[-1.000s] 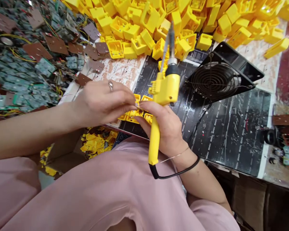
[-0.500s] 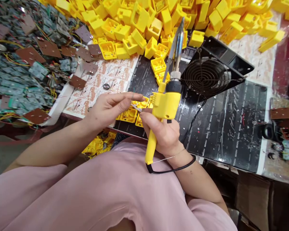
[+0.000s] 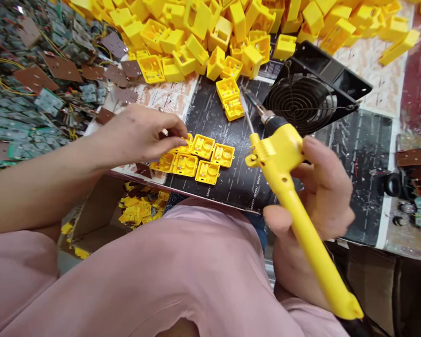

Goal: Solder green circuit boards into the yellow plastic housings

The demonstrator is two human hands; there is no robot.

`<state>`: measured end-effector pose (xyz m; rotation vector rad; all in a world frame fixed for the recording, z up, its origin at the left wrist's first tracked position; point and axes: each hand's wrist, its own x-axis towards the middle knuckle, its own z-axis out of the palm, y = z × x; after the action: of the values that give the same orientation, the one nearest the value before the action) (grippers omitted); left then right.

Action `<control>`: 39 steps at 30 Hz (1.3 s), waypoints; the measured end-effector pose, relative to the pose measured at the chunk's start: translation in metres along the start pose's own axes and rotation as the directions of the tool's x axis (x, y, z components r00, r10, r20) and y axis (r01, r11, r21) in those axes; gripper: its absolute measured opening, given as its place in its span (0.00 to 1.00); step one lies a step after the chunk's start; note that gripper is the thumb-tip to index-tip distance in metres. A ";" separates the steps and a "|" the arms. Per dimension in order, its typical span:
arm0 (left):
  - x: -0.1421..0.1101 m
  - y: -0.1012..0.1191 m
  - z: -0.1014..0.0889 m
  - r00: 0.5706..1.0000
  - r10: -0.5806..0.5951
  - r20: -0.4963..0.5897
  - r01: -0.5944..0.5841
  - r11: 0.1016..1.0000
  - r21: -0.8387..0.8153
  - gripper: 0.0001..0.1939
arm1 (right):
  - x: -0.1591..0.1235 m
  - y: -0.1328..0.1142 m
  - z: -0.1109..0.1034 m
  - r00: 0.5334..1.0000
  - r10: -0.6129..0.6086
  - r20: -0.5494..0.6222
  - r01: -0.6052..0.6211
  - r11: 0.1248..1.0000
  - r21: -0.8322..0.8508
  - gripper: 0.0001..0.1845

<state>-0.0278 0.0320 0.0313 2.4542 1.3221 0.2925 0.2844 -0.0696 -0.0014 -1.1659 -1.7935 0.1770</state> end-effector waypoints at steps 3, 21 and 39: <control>0.008 -0.003 0.020 0.998 -0.040 0.050 0.032 0.988 0.152 0.17 | 0.008 0.010 0.008 0.890 0.008 -0.456 0.021 0.998 0.059 0.26; 0.021 0.007 0.034 0.994 -0.094 0.047 0.077 0.957 0.281 0.15 | -0.008 -0.008 0.046 0.994 -0.075 -0.084 0.080 0.995 0.057 0.12; 0.025 0.012 0.034 0.993 -0.096 0.066 0.070 0.945 0.320 0.16 | 0.010 -0.018 0.043 0.964 -0.264 0.030 0.266 0.961 -0.076 0.14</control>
<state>0.0063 0.0398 0.0047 2.6244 1.5355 -0.0466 0.2390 -0.0565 -0.0086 -0.9679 -1.9687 -0.0415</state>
